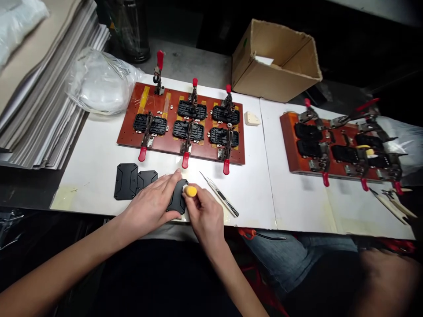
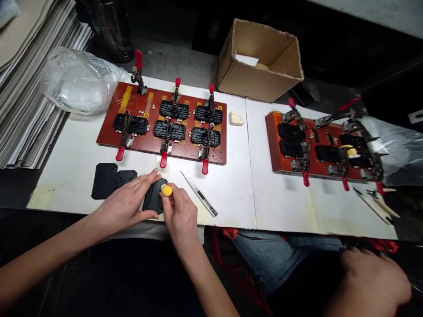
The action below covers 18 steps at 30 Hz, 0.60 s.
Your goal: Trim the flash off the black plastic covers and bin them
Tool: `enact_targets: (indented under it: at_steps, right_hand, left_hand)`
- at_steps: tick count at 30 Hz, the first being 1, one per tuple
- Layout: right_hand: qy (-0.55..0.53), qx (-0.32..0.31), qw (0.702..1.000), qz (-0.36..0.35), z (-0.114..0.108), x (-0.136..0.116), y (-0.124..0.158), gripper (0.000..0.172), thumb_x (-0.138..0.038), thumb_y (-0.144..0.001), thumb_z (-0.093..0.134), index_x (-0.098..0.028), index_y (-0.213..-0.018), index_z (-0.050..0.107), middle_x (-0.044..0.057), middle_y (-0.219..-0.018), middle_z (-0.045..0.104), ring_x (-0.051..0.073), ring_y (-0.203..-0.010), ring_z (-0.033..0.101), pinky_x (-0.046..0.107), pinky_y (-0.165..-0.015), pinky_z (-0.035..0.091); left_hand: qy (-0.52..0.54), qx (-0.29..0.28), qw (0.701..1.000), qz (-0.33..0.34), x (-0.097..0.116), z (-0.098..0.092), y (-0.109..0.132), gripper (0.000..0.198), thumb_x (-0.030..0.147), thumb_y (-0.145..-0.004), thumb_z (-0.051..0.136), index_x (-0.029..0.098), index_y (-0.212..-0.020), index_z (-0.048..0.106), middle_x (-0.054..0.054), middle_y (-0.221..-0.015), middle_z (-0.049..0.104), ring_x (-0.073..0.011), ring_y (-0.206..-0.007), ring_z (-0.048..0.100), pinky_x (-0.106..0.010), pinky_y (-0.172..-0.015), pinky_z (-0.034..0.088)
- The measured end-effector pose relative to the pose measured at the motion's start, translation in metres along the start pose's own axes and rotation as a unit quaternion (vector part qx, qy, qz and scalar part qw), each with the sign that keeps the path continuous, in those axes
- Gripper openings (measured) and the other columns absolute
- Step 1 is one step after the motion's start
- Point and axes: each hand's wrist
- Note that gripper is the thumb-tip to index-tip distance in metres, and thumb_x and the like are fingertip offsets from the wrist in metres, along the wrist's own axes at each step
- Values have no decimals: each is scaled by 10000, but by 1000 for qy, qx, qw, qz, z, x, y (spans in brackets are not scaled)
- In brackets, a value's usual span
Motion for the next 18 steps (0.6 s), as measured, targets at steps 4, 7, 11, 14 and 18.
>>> enact_targets:
  at_steps: [4,7,11,14,18]
  right_hand:
    - [-14,-11,999,27,6,1,15,217,-307,-977,544,-205,-1124,667,16,-819,627,143,-701,586,244,-682,458]
    - [-3,11,1000,24,6,1,4,205,-324,-976,550,-194,-1076,672,11,-793,618,147,-696,575,248,-686,448]
    - [15,-9,1000,-4,-2,0,4,224,-293,-994,507,-200,-1146,643,23,-837,626,161,-755,596,253,-713,450]
    - [31,-78,996,-13,-5,-1,12,230,-255,-1001,475,-212,-1164,632,28,-845,624,167,-752,600,249,-683,451]
    - [50,-51,996,-45,-3,-4,5,295,-231,-1000,455,-203,-1253,606,58,-941,641,183,-823,624,269,-757,488]
  left_hand:
    - [-13,-5,1000,0,1,-1,0,1008,412,-811,752,218,-1565,111,-137,-1598,343,-286,-1446,373,-458,-1171,385]
    - [-23,-8,1000,2,3,-1,0,981,433,-826,729,213,-1564,121,-130,-1600,340,-280,-1448,371,-451,-1179,375]
    - [-38,-8,999,-6,4,-1,0,971,449,-828,721,209,-1561,131,-130,-1606,326,-279,-1452,362,-450,-1182,367]
    - [-36,-15,999,3,4,-1,1,979,449,-823,727,206,-1559,129,-136,-1595,346,-269,-1446,375,-439,-1188,358]
    - [-45,-12,999,18,5,-2,2,967,471,-843,696,211,-1565,106,-144,-1590,354,-282,-1443,379,-459,-1184,359]
Point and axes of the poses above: each hand's wrist, its own y-axis away from the middle knuckle, its own z-axis out of the palm, x = y × z
